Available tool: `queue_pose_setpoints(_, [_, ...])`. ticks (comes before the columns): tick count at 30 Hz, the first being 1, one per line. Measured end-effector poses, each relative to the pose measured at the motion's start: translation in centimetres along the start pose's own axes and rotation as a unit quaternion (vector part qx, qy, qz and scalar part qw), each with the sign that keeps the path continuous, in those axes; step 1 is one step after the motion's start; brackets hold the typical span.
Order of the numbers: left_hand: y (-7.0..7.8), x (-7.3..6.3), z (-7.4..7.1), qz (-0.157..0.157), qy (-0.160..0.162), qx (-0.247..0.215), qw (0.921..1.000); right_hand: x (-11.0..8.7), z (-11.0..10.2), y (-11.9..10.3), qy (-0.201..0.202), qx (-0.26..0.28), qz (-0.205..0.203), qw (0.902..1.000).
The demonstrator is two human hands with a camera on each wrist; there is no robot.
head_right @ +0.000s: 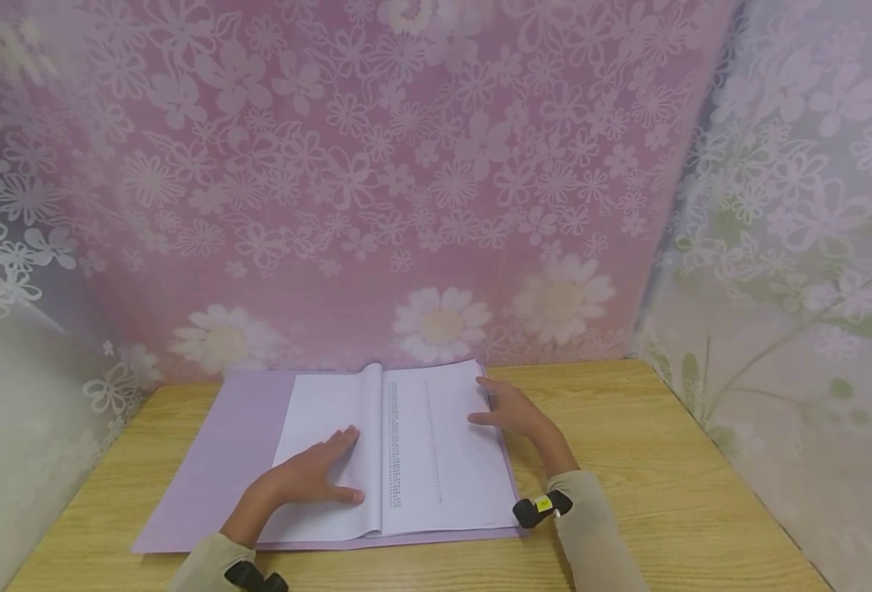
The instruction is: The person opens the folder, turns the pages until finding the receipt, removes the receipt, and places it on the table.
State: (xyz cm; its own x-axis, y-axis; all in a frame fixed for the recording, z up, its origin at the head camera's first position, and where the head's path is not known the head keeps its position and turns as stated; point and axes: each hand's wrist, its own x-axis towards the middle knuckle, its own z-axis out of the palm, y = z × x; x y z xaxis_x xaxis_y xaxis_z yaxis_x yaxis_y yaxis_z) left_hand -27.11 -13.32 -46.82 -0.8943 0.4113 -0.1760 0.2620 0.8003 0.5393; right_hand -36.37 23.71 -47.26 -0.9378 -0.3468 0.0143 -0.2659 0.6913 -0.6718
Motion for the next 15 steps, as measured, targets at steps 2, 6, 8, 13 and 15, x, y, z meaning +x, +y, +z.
queue_pose_setpoints(2, [-0.09, 0.09, 0.05, 0.0, -0.002, -0.001, 1.0, -0.02, -0.04, 0.02, -0.002, -0.004, -0.002, 1.0])
queue_pose_setpoints(6, [-0.29, 0.32, 0.09, 0.003, -0.003, 0.0, 1.0, 0.03, -0.07, 0.07, -0.008, -0.011, -0.003, 0.9999])
queue_pose_setpoints(8, [-0.41, 0.44, 0.16, 0.003, -0.003, 0.0, 1.0, 0.07, -0.06, 0.06, -0.011, -0.017, -0.007, 0.9998])
queue_pose_setpoints(13, [-0.61, 0.6, 0.37, 0.002, -0.004, 0.0, 1.0, 0.11, 0.06, 0.12, -0.013, -0.02, -0.007, 0.9997])
queue_pose_setpoints(15, [-0.61, 0.58, 0.4, 0.003, -0.003, 0.002, 1.0, 0.08, 0.11, 0.19, -0.013, -0.019, -0.003, 0.9997])
